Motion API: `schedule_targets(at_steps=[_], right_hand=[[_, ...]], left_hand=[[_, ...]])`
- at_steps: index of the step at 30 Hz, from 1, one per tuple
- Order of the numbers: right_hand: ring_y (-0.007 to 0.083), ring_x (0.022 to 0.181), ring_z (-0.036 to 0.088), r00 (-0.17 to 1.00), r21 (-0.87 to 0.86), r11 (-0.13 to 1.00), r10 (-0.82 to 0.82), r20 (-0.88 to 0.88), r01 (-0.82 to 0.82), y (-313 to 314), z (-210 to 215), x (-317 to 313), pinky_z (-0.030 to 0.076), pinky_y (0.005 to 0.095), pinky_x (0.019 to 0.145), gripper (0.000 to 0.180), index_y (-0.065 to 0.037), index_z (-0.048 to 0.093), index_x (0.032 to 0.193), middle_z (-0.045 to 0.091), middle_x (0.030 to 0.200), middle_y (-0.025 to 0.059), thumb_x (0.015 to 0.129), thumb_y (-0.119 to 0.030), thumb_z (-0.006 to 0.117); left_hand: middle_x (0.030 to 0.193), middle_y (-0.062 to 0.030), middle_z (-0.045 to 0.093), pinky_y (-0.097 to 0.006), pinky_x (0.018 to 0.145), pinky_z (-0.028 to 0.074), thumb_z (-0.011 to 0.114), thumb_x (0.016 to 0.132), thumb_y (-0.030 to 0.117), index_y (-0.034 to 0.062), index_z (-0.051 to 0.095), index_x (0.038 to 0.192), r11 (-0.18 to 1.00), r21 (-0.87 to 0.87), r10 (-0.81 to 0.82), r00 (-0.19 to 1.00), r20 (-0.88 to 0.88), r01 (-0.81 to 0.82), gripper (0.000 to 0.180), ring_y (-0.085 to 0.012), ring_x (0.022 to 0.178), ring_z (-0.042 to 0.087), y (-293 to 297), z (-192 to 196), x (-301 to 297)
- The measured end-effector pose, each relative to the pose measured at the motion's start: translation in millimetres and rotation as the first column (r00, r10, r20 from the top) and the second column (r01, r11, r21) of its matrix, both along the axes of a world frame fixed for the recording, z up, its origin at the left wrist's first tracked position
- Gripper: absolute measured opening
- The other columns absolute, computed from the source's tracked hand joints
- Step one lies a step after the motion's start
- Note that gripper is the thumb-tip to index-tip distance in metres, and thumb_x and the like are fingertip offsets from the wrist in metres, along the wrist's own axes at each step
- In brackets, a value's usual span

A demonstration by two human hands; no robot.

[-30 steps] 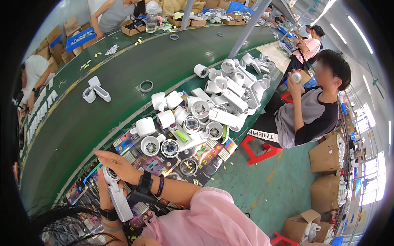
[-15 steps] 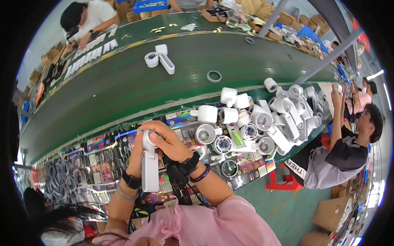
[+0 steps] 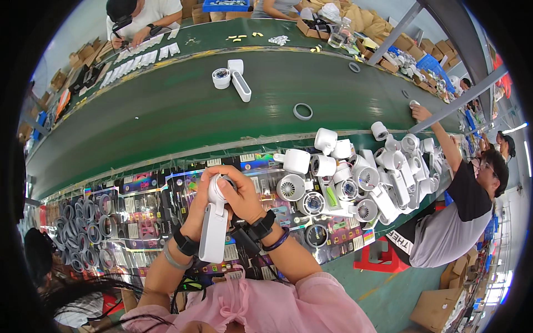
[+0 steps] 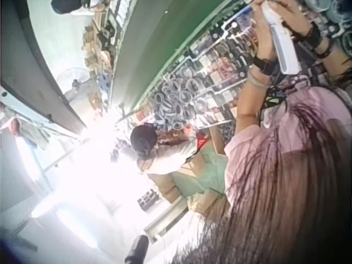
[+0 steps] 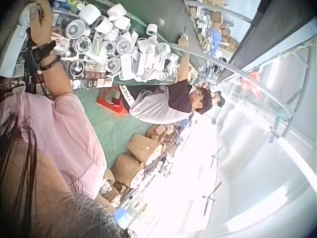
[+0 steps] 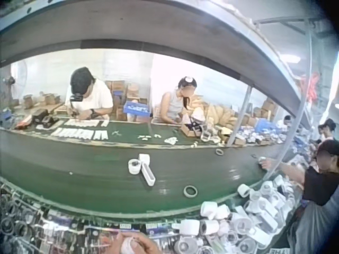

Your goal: The recorder is assembling small white electronic or plastic components (possibly smart home sensors or cameras) on a factory conveyor belt line.

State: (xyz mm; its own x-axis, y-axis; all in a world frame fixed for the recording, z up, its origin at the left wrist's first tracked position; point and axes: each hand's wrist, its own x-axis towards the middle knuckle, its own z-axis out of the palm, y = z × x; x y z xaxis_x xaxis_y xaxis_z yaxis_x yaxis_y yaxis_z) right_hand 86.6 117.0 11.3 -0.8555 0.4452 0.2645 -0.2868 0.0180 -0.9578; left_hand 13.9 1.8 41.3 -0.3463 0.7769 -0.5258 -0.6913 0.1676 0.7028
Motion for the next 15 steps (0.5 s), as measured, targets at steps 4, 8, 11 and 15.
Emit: schedule_targets(at_steps=[4, 8, 11, 15], right_hand=[[0.0154, 0.106, 0.057, 1.000, -0.042, 0.999, 0.026, 0.005, -0.026, 0.2, 0.0, -1.8, 0.046, 0.0305, 0.093, 0.037, -0.001, 0.052, 0.127, 0.060, 0.117, 0.0100, 0.099, -0.024, 0.048], [0.0215, 0.114, 0.055, 0.994, -0.011, 0.998, 0.064, -0.086, -0.065, -1.5, 3.6, -3.5, 0.042, 0.0347, 0.099, 0.041, 0.000, 0.049, 0.128, 0.058, 0.123, 0.0133, 0.097, -0.027, 0.052], [0.0256, 0.118, 0.054, 0.998, 0.053, 0.998, 0.043, -0.043, -0.041, -0.7, -0.7, -2.7, 0.041, 0.0375, 0.101, 0.040, 0.000, 0.051, 0.123, 0.058, 0.124, 0.0155, 0.096, -0.029, 0.056], [0.0223, 0.109, 0.058, 0.991, 0.112, 0.992, -0.043, -0.125, 0.057, -2.0, -2.0, -0.2, 0.043, 0.0344, 0.096, 0.031, 0.000, 0.057, 0.115, 0.061, 0.115, 0.0135, 0.091, -0.020, 0.061]], left_hand=[[0.066, -0.0056, 0.061, -0.025, 0.043, 0.048, 0.033, 0.093, 0.069, 0.0098, 0.059, 0.100, 0.988, 0.066, 0.149, 0.974, -0.172, -0.140, 0.066, -0.0141, 0.048, 0.058, 5.0, -4.4, 3.0], [0.090, -0.0059, 0.058, -0.024, 0.053, 0.050, 0.038, 0.099, 0.054, 0.0046, 0.049, 0.119, 0.967, 0.177, 0.238, 0.905, -0.353, -0.185, 0.054, -0.0101, 0.066, 0.059, 1.3, -30.0, 5.1], [0.096, -0.0047, 0.056, -0.023, 0.068, 0.048, 0.038, 0.101, 0.050, 0.0049, 0.050, 0.118, 0.964, 0.190, 0.247, 0.893, -0.377, -0.187, 0.050, -0.0076, 0.083, 0.055, 3.4, -32.2, 7.4], [0.078, -0.0072, 0.061, -0.028, 0.051, 0.053, 0.039, 0.096, 0.060, 0.0071, 0.051, 0.113, 0.996, 0.087, 0.025, 0.999, -0.036, -0.022, 0.057, -0.0169, 0.059, 0.063, -3.2, 0.0, 0.9]])
